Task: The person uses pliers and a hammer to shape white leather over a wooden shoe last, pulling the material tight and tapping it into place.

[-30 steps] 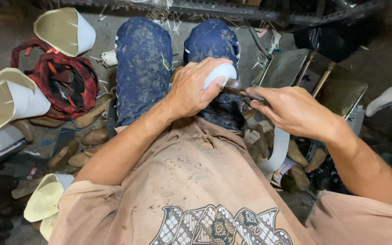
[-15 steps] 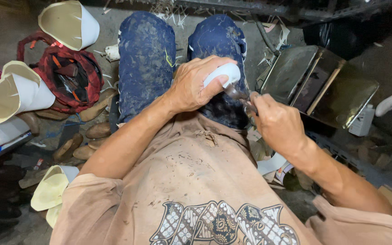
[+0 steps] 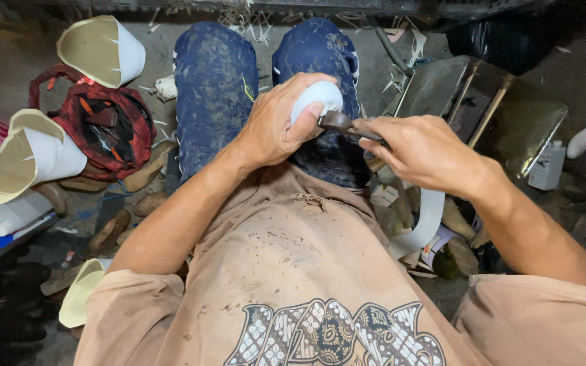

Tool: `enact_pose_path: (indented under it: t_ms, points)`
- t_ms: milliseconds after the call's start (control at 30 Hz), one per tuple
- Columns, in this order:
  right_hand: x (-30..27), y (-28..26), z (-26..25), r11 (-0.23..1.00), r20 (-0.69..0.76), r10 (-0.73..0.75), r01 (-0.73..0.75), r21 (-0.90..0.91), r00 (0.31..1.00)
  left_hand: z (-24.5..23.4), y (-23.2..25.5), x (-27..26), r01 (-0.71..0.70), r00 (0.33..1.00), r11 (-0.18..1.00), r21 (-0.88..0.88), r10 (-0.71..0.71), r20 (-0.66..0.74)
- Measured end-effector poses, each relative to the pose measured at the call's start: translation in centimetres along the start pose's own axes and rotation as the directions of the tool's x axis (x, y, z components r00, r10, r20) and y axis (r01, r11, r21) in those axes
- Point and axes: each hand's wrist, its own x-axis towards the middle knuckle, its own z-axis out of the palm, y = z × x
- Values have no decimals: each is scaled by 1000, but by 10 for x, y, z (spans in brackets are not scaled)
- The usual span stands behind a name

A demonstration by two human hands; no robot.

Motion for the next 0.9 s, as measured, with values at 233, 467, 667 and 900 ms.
enact_pose_path:
  t_ms: [233, 467, 667, 900]
  points:
    - [21, 27, 26, 838, 77, -52, 2, 545, 996, -7, -4, 5, 25, 999, 987, -161, -31, -32]
    - [13, 27, 96, 971, -369, -49, 130, 199, 928, -5, -8, 5, 40, 998, 975, -220, -48, -30]
    - [-19, 5, 114, 996, -443, 37, -69, -56, 896, 4, 2, -8, 23, 999, 994, -110, -27, -28]
    - [-12, -3, 85, 816, -18, 91, -64, 574, 996, 3, 7, -11, -23, 995, 998, -54, 28, 91]
